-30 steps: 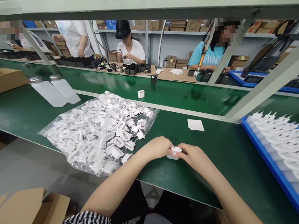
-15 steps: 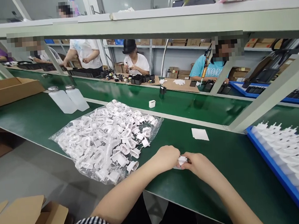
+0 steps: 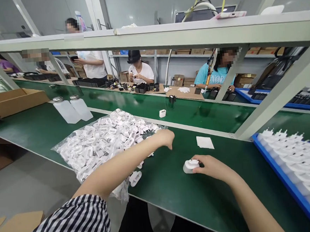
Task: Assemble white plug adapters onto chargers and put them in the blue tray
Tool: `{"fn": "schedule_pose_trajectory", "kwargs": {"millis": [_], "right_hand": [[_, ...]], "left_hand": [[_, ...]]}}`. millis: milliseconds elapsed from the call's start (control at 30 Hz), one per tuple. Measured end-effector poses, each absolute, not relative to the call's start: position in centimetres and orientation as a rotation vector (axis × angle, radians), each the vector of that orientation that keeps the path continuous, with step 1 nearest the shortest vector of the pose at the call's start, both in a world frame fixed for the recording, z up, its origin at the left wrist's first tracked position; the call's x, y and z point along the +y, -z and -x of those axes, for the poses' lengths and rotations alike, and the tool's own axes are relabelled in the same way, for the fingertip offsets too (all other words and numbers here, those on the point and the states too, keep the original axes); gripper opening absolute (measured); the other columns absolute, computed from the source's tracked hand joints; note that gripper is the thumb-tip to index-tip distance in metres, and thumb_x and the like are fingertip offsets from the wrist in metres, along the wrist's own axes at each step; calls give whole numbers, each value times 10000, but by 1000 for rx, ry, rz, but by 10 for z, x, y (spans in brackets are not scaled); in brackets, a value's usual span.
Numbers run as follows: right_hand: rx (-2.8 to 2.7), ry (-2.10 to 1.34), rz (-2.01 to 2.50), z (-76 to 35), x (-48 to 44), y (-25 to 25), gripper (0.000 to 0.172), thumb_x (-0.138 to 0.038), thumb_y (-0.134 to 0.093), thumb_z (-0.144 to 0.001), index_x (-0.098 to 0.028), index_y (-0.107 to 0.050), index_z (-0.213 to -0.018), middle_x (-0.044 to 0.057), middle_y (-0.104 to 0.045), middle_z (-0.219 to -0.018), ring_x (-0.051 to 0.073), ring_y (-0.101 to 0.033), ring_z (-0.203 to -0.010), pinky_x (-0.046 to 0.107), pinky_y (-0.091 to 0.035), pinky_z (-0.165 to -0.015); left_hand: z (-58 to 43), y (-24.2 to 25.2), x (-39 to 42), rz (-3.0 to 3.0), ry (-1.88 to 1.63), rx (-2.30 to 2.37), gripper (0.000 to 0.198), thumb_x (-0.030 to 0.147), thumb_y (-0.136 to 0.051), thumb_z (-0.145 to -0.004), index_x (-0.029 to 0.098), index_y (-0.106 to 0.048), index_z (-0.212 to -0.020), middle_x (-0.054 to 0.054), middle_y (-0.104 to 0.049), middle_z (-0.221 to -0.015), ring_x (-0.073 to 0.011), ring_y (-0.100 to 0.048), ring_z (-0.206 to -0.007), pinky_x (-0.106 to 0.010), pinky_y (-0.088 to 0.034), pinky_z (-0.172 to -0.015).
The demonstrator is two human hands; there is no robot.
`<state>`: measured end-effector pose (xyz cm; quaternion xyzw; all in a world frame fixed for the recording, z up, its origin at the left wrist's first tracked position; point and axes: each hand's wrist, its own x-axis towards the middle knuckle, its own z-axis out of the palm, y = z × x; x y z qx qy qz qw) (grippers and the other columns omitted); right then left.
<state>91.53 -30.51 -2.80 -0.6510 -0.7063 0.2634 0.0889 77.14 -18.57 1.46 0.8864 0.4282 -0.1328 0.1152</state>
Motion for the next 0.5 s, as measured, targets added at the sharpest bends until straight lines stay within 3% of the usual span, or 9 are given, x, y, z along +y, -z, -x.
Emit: {"fn": "schedule_pose_trajectory", "kwargs": {"millis": [167,267,400,500], "right_hand": [[-1859,-533,2185,-946,-301,37,203,-328,-388,-686,-182,-475,-797,54,-587,-726,193,-546,-638,268,-371,-532],[-1834,-434,2175,-950,-300,46,168,-324,-385,-688,-204,-453,-784,49,-593,-701,209,-556,-612,277,-370,-505],[-1879,-408,2078,-949,-299,52,65,-305,-401,-677,-285,-429,-733,7,-601,-682,225,-563,-600,288,-372,-476],[-1904,-434,2069,-951,-298,52,81,-308,-410,-677,-291,-436,-752,1,-607,-708,228,-566,-618,288,-375,-476]], "left_hand": [[-798,4,-101,-2436,-32,1727,447,212,-513,-650,85,-383,-1058,-172,-425,-1081,-247,-407,-989,-304,-353,-756],[-816,21,-62,-2385,-168,1810,543,243,-481,-674,60,-255,-1133,-195,-358,-1136,-244,-370,-1028,-291,-355,-753],[-833,35,-29,-2374,-198,1736,427,282,-457,-684,102,-362,-1059,-143,-483,-1027,-199,-475,-914,-230,-383,-671],[-841,36,-25,-2413,-168,1638,300,275,-451,-678,162,-454,-956,-84,-553,-922,-176,-521,-826,-210,-384,-619]]}}
